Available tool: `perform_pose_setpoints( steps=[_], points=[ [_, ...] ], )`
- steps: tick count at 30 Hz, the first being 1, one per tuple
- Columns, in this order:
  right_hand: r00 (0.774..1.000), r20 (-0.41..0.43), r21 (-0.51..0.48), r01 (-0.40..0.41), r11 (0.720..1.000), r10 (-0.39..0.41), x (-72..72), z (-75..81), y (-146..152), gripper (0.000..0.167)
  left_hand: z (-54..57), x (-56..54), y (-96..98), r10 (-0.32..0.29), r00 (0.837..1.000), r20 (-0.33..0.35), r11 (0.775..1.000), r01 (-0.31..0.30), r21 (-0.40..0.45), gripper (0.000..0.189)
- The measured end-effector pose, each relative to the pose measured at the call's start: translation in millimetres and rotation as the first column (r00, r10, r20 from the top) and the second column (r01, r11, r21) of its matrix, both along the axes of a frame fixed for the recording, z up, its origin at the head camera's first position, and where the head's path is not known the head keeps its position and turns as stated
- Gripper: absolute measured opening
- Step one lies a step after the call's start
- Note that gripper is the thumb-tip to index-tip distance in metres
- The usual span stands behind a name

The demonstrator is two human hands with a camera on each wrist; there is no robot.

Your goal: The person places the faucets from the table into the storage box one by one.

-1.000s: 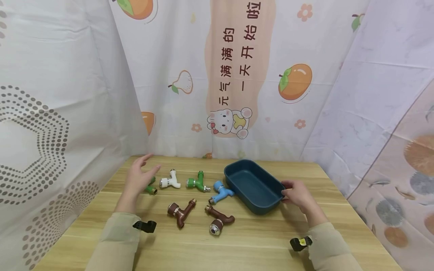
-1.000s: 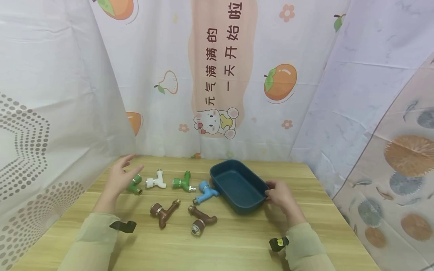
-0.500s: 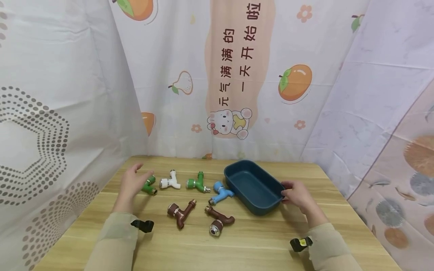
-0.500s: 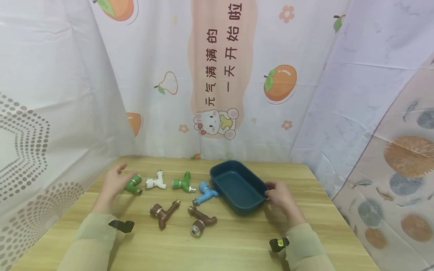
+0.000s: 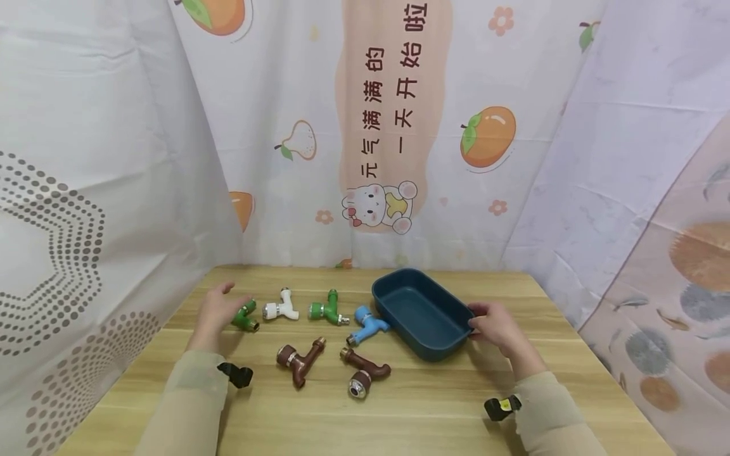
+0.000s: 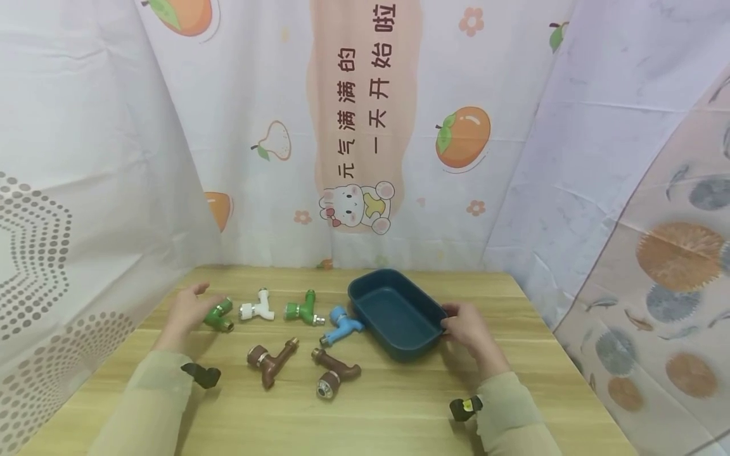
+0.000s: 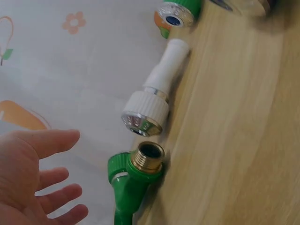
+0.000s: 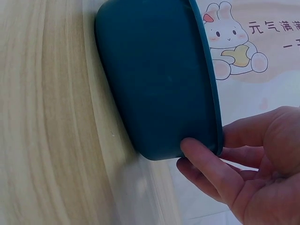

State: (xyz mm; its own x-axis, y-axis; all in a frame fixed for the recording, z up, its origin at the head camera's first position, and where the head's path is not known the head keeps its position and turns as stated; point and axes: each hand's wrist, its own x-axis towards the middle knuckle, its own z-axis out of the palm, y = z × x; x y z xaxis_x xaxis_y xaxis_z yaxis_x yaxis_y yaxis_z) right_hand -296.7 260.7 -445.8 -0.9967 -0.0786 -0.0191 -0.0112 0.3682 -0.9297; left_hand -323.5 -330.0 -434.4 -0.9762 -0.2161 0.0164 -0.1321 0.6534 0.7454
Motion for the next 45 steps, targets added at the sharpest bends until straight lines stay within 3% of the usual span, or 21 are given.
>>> perform_pose_setpoints(
  steps=[7, 21, 30, 45],
  points=[
    [1.0, -0.006, -0.012, -0.009, 1.0, 0.009, -1.7, 1.0, 1.6, 0.048, -1.7, -6.5, -4.6, -0.028, 0.999, 0.036, 0.998, 0.03, -0.053, 0.083],
    [1.0, -0.015, -0.04, -0.02, 0.999, 0.02, -1.2, -1.6, 2.9, 0.048, -17.0, -13.0, -13.2, 0.0, 0.997, 0.079, 0.984, 0.014, -0.177, 0.072],
    [1.0, -0.005, -0.051, -0.022, 0.998, 0.022, 0.5, -1.4, 1.7, 0.048, -25.3, -14.3, -14.8, 0.018, 0.995, 0.098, 0.984, 0.0, -0.177, 0.065],
    [1.0, 0.002, -0.038, -0.019, 0.999, 0.019, 0.0, -1.7, 1.3, 0.048, -26.1, -15.5, -11.6, -0.005, 0.996, 0.089, 0.983, 0.021, -0.182, 0.054]
  ],
)
